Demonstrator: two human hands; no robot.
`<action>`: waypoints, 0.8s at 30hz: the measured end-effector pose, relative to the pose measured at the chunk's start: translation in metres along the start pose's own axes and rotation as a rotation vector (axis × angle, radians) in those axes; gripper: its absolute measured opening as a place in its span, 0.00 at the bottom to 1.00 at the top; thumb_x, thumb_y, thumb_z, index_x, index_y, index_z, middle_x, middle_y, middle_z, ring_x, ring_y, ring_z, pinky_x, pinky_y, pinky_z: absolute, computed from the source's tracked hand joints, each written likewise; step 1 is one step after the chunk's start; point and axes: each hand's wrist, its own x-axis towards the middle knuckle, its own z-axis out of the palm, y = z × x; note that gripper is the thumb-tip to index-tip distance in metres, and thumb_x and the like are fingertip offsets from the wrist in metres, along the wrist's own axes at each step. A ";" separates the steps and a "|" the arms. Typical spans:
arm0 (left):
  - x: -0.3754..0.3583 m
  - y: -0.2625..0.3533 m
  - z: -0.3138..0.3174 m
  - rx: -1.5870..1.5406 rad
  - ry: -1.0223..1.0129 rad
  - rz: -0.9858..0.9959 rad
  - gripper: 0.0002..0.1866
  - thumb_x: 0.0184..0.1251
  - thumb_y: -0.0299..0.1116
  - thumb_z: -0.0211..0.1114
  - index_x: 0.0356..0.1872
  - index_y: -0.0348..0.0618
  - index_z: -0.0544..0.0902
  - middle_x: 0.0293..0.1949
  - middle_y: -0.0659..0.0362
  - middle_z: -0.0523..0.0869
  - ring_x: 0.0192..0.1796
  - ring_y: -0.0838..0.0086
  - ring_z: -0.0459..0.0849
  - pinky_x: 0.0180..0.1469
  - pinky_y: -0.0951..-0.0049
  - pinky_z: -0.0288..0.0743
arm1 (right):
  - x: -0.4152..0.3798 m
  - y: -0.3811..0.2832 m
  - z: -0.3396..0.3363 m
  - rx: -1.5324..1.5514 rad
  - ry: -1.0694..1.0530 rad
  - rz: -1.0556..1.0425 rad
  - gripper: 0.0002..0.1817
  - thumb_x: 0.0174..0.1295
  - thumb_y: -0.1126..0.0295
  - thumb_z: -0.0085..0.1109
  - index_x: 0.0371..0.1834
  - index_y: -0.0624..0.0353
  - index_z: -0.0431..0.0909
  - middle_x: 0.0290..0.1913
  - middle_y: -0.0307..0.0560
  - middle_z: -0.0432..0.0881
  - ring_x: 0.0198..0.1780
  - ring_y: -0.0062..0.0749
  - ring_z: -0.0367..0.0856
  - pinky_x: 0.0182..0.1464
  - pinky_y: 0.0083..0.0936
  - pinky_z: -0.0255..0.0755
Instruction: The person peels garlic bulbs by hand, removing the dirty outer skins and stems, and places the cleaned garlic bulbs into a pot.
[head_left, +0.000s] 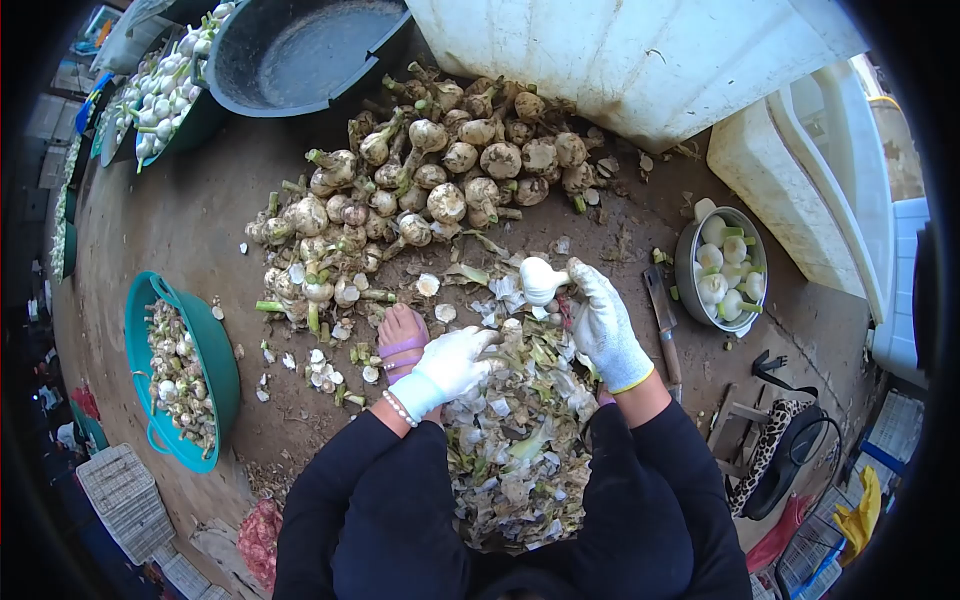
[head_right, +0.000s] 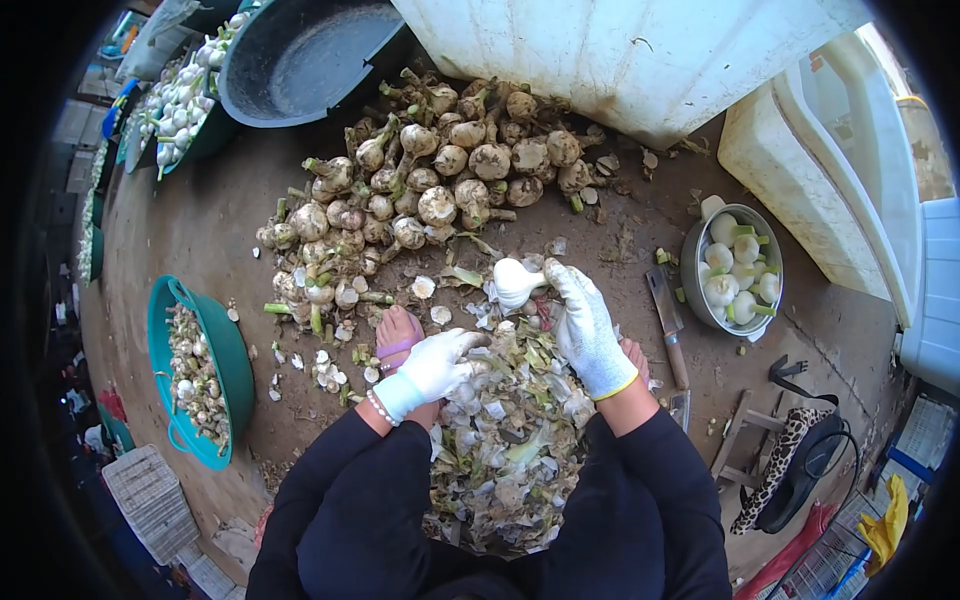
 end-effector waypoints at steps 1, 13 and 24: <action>0.001 -0.001 -0.003 0.003 0.016 -0.022 0.17 0.63 0.40 0.61 0.51 0.47 0.79 0.43 0.51 0.81 0.49 0.53 0.80 0.50 0.57 0.74 | 0.002 0.001 -0.002 0.006 -0.067 -0.056 0.13 0.70 0.60 0.55 0.49 0.57 0.77 0.42 0.40 0.81 0.39 0.22 0.81 0.33 0.20 0.75; -0.049 -0.121 -0.038 0.561 0.657 -0.547 0.26 0.56 0.30 0.63 0.59 0.44 0.75 0.62 0.49 0.73 0.57 0.53 0.75 0.56 0.56 0.72 | -0.023 -0.204 0.139 -0.006 -0.639 -0.676 0.16 0.71 0.65 0.53 0.54 0.65 0.74 0.42 0.46 0.78 0.43 0.33 0.79 0.45 0.28 0.75; -0.032 -0.181 -0.050 1.121 0.350 -0.254 0.20 0.62 0.29 0.53 0.58 0.51 0.74 0.54 0.47 0.77 0.49 0.58 0.78 0.45 0.60 0.74 | -0.017 0.002 0.048 -0.291 -0.229 -0.054 0.16 0.71 0.65 0.54 0.54 0.65 0.75 0.33 0.40 0.82 0.32 0.17 0.77 0.37 0.13 0.70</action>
